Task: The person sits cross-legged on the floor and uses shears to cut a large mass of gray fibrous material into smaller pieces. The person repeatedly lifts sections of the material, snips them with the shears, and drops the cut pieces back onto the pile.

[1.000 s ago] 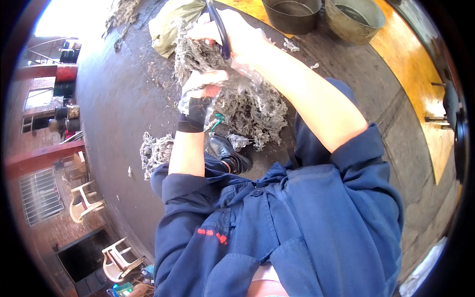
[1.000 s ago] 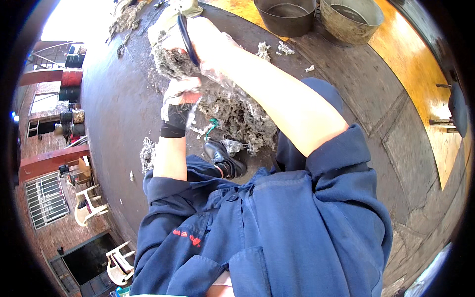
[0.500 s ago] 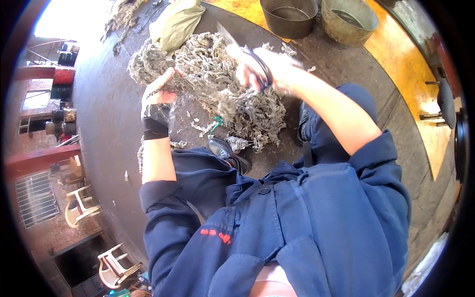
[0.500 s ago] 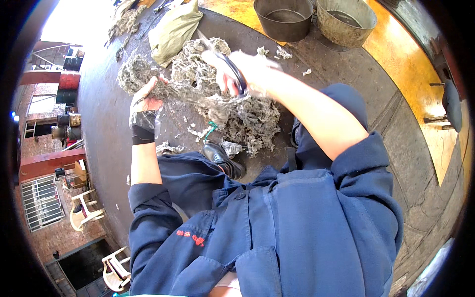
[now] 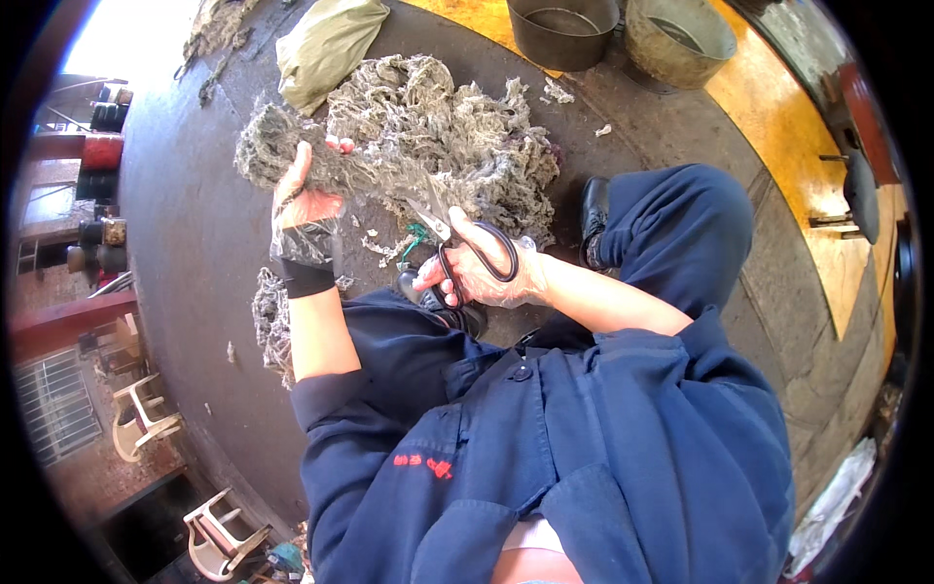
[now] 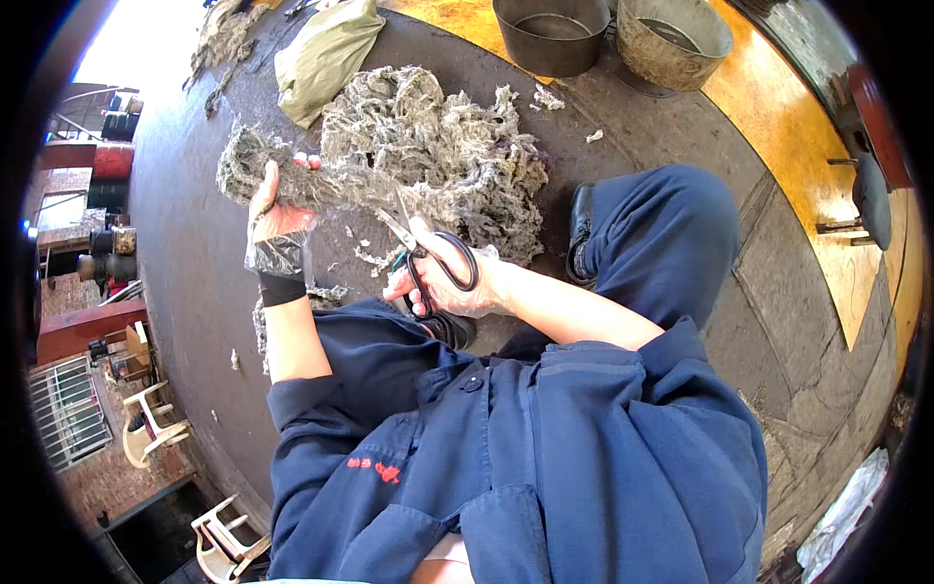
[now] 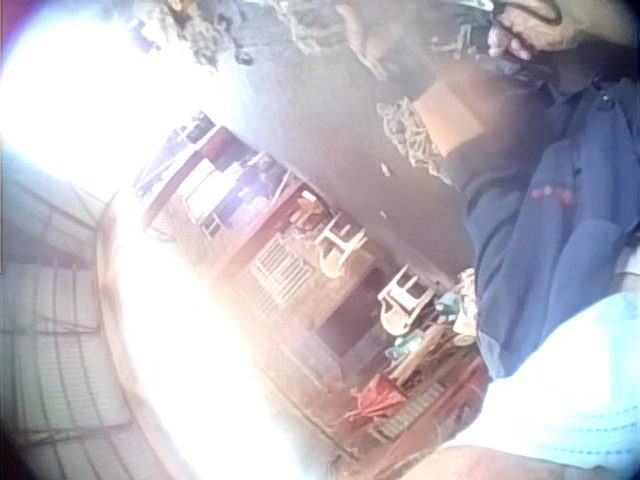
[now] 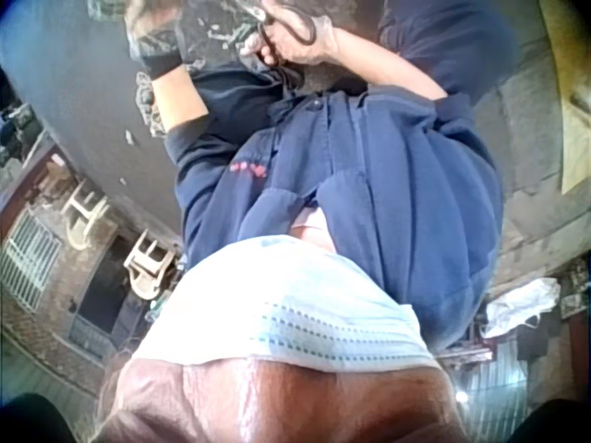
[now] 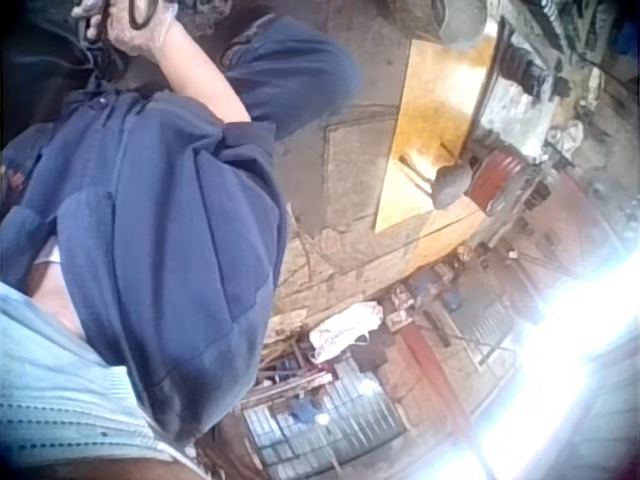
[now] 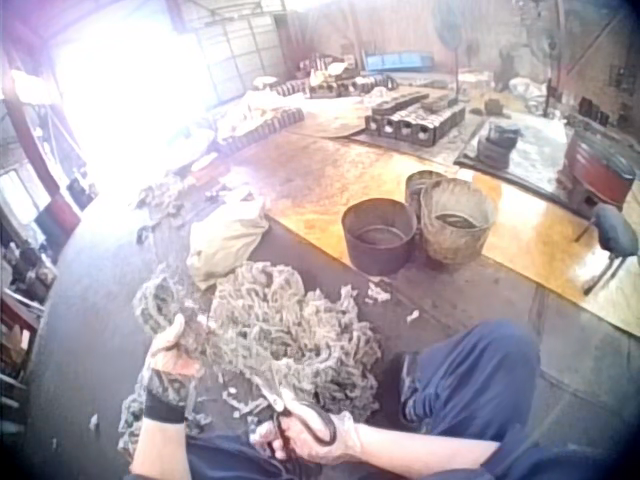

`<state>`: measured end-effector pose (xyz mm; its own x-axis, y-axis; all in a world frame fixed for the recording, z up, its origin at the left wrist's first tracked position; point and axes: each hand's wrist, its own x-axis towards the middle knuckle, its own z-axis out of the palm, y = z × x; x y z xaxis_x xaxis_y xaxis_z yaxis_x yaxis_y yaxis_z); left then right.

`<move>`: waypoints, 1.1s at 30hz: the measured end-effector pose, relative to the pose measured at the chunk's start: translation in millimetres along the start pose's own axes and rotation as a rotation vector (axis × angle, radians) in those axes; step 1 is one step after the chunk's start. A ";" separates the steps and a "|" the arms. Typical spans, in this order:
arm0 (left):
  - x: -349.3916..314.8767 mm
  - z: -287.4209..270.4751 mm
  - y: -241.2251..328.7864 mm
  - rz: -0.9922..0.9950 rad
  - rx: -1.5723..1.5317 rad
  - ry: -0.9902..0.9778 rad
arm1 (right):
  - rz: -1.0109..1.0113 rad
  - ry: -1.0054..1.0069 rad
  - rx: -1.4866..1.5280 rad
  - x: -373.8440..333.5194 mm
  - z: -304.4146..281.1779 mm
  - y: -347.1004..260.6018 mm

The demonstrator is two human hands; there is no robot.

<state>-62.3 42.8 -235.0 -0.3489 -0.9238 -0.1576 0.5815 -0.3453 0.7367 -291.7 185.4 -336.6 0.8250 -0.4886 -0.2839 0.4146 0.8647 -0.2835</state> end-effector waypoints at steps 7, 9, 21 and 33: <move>-12.2 6.5 -9.4 -0.056 0.008 -0.010 | -0.044 -0.036 0.047 16.2 -4.5 -9.6; -18.0 12.0 -8.0 -0.105 0.020 0.004 | -0.075 -0.076 0.100 19.8 -11.8 -16.1; -11.1 6.8 -65.4 -0.361 0.803 0.106 | -0.276 0.369 -0.448 1.7 -1.4 -27.6; -3.4 -19.9 -93.4 -0.234 0.572 0.321 | -0.248 0.431 -0.547 2.1 -13.5 -19.9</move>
<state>-100.8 75.0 -316.4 -0.1319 -0.8695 -0.4761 0.0079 -0.4812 0.8766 -303.4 165.6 -344.0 0.4615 -0.7617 -0.4548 0.2254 0.5965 -0.7703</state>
